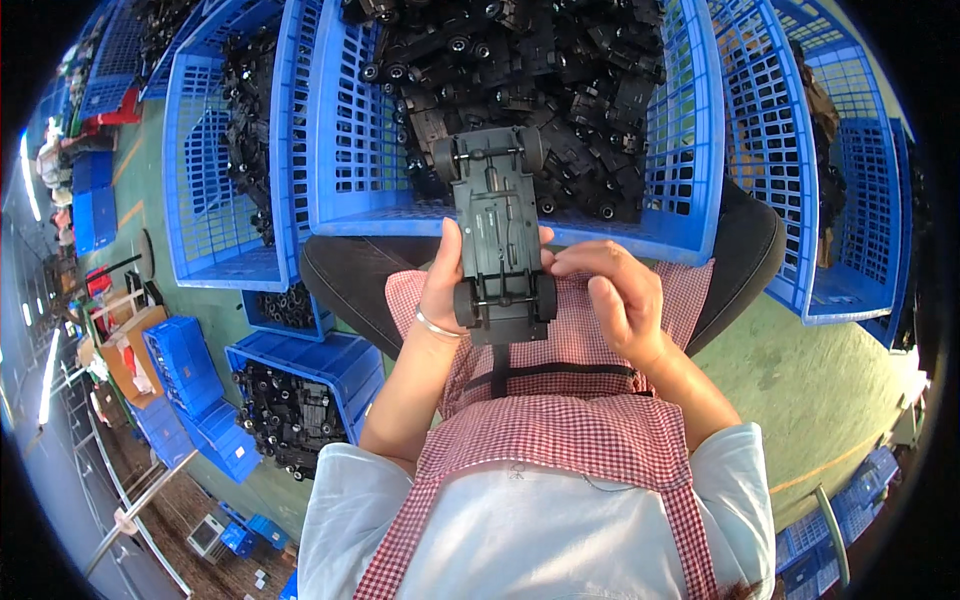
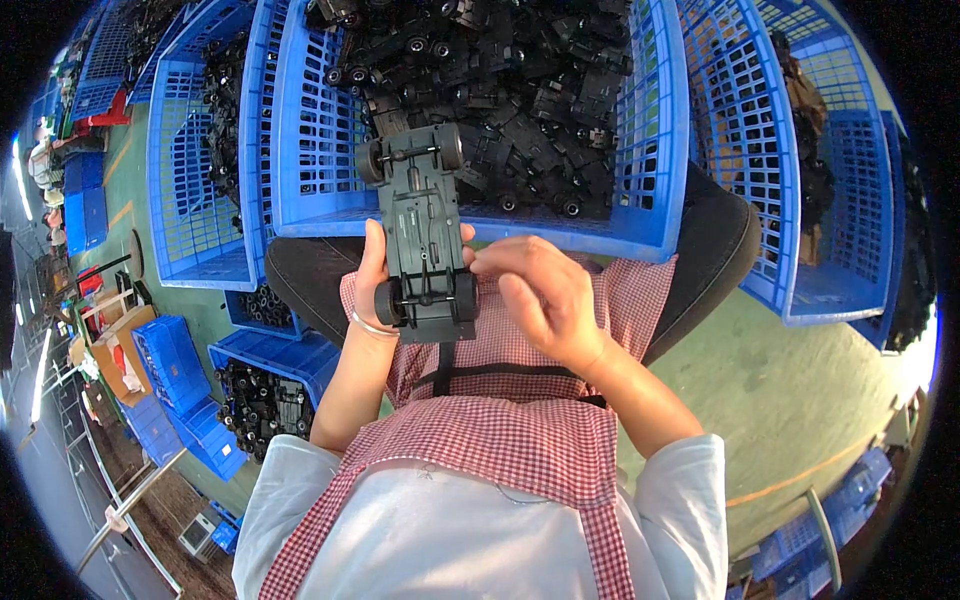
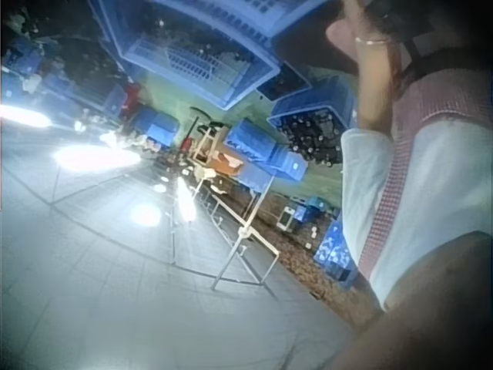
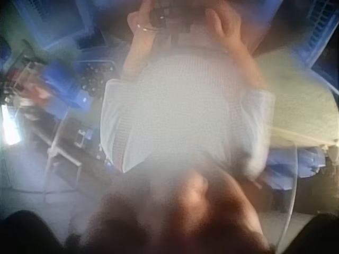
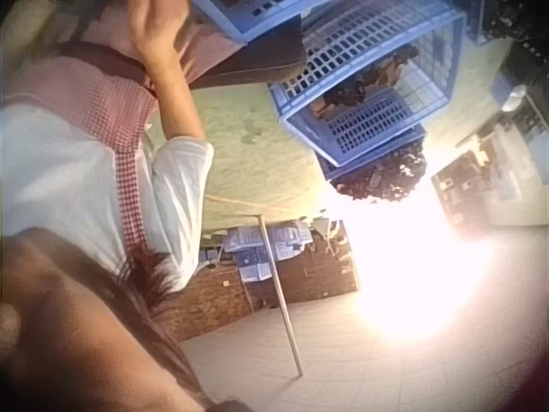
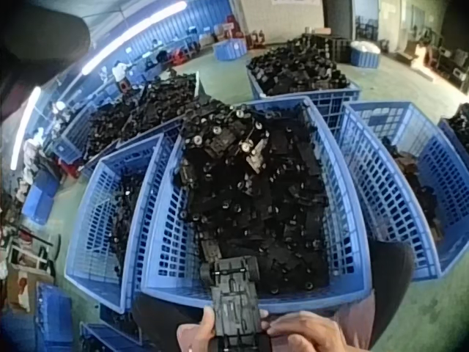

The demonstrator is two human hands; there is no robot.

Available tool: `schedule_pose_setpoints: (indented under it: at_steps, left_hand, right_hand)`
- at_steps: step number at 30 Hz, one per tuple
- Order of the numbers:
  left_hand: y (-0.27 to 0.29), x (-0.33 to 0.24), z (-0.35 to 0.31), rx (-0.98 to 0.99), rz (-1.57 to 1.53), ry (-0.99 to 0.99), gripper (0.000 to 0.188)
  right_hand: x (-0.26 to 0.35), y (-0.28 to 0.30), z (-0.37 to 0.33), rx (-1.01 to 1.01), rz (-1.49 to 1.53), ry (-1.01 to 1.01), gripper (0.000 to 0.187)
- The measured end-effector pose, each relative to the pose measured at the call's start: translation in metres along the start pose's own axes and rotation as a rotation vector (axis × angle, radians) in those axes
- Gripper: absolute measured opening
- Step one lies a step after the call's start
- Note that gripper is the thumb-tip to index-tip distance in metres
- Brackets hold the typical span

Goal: Picking up, inspecting, and sorting black plastic toy car chassis from large blue plastic crates.

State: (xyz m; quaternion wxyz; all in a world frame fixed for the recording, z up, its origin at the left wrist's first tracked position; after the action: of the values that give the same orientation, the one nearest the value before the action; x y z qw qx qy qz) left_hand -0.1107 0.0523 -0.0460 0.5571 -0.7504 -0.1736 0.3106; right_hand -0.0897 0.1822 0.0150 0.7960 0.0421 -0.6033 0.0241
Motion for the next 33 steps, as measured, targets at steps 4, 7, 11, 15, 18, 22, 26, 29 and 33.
schedule_pose_setpoints:
  at_steps: [4,7,11,15,18,22,26,29,33]
  left_hand:
    - [-0.001,-0.004,0.0,-0.015,-0.006,-0.018,0.076]
    - [0.009,-0.007,0.001,-0.157,0.202,-0.026,0.074]
    - [0.015,-0.005,-0.001,-0.2,0.257,-0.015,0.072]
    - [0.006,-0.007,0.0,-0.284,0.251,-0.044,0.069]
    - [0.013,-0.014,0.0,-0.314,0.357,-0.102,0.065]
    - [0.008,-0.008,0.004,-0.343,0.283,-0.1,0.065]
    - [0.02,0.008,0.013,-0.366,0.373,-0.099,0.063]
    - [0.033,0.016,0.016,-0.401,0.472,-0.039,0.059]
    - [0.025,0.006,0.03,-0.402,0.912,-0.083,0.057]
  right_hand:
    - [0.018,-0.008,0.005,0.042,-0.07,0.074,0.026]
    - [0.011,-0.005,-0.007,0.112,-0.006,0.054,0.026]
    - [-0.012,0.015,-0.015,-0.214,0.114,-0.283,0.024]
    - [-0.009,0.0,-0.01,-0.078,-0.001,-0.124,0.025]
    - [-0.029,0.02,-0.026,-0.288,0.227,-0.405,0.024]
    - [-0.047,0.0,-0.018,-0.182,0.084,-0.434,0.039]
    - [-0.069,-0.028,-0.034,-0.038,0.416,-0.766,0.038]
    - [-0.077,-0.007,-0.047,-0.232,0.523,-0.86,0.031]
    - [-0.051,0.12,-0.048,-0.653,0.091,-0.466,0.024]
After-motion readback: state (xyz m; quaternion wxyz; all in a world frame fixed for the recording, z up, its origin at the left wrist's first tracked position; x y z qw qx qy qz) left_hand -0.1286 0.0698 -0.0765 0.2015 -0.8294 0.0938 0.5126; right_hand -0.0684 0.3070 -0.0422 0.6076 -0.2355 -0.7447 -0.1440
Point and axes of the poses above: each hand's wrist, its own z-axis towards the middle knuckle, its own y-axis out of the back of the hand, x = y × z, the point moved 8 cm from there along z, towards the middle knuckle, and after that the axes turned 8 degrees about z, right-handed, at the moved point
